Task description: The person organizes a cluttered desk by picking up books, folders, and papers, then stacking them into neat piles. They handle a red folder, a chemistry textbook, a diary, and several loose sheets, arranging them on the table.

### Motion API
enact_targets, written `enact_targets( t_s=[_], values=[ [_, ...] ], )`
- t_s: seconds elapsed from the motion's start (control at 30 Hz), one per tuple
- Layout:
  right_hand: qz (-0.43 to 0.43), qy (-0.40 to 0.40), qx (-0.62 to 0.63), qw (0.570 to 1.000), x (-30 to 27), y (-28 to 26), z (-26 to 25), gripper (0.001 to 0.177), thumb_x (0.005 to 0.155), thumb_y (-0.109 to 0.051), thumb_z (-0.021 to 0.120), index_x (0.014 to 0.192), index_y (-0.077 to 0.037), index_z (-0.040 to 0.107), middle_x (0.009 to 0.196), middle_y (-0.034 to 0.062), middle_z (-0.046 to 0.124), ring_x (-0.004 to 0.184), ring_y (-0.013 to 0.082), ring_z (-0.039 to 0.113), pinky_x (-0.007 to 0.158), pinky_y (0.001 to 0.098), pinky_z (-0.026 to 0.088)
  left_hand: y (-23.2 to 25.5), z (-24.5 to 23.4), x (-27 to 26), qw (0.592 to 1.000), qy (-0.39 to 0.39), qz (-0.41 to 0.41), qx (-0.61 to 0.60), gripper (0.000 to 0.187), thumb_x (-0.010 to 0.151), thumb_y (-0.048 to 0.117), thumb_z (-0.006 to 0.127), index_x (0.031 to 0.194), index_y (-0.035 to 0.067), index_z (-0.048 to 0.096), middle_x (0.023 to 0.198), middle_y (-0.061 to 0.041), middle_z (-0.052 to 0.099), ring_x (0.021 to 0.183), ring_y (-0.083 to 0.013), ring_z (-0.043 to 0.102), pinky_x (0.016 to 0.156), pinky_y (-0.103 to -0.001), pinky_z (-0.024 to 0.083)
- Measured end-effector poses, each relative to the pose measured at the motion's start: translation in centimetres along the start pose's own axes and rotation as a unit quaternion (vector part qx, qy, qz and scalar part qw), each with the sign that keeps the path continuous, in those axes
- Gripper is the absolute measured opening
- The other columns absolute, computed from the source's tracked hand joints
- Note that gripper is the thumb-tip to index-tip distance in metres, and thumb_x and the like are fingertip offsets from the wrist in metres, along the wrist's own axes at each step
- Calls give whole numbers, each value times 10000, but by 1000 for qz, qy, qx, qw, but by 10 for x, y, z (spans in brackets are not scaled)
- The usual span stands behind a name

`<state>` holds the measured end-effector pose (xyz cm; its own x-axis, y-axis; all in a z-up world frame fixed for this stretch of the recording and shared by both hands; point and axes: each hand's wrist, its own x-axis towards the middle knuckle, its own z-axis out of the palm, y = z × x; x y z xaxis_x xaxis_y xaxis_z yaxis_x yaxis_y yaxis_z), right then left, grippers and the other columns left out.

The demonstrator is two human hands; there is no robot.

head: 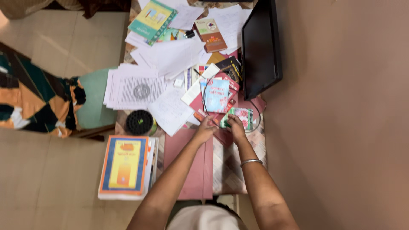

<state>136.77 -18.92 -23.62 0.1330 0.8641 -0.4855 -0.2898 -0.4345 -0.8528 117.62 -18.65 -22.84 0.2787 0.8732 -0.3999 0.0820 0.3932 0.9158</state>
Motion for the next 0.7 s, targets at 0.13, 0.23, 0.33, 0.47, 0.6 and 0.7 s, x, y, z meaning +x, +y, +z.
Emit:
enact_targets(
  t_s=[0.13,0.23,0.33,0.47,0.6,0.7],
  values=[
    [14,34,-86,996,36,-8,9,501,937,-223,603,1422,-122,529,1314,44,616,1164,182,581,925,326,483,13,-7,46,993,0,69,93,862,826,107,752,1563,41,311,1516,-210,483,1314,-297,539,1045,-383,472],
    [14,43,-79,996,54,-5,16,552,908,-185,582,1449,-130,488,1326,40,613,1141,193,582,880,344,489,11,-21,66,976,27,92,198,918,808,139,794,1558,23,278,1613,-229,329,1421,-366,441,1101,-405,428],
    [14,48,-64,997,58,-1,21,541,913,-184,583,1440,-91,506,1347,36,607,1149,174,584,866,306,501,6,-29,69,983,35,77,162,949,755,131,744,1566,27,263,1650,-219,283,1396,-355,482,1093,-388,452],
    [6,79,-55,995,68,-9,34,533,910,-148,590,1423,-30,502,1280,80,637,1031,184,629,769,314,533,19,-34,73,968,85,95,216,989,754,145,808,1546,-35,246,1607,-260,318,1420,-361,442,1136,-389,402],
    [-25,82,-44,995,70,-9,42,445,880,-63,596,1308,27,515,1120,143,669,861,212,684,676,348,560,34,-34,69,964,115,73,228,931,730,135,859,1478,-63,343,1470,-279,470,1350,-393,480,1104,-417,393],
    [-79,139,-159,974,63,-5,42,318,897,-35,665,1185,49,559,1022,170,692,817,211,672,679,313,551,35,-36,68,983,120,12,140,680,733,124,779,1356,-32,554,1268,-204,690,1169,-311,679,1001,-370,516]
  ],
)
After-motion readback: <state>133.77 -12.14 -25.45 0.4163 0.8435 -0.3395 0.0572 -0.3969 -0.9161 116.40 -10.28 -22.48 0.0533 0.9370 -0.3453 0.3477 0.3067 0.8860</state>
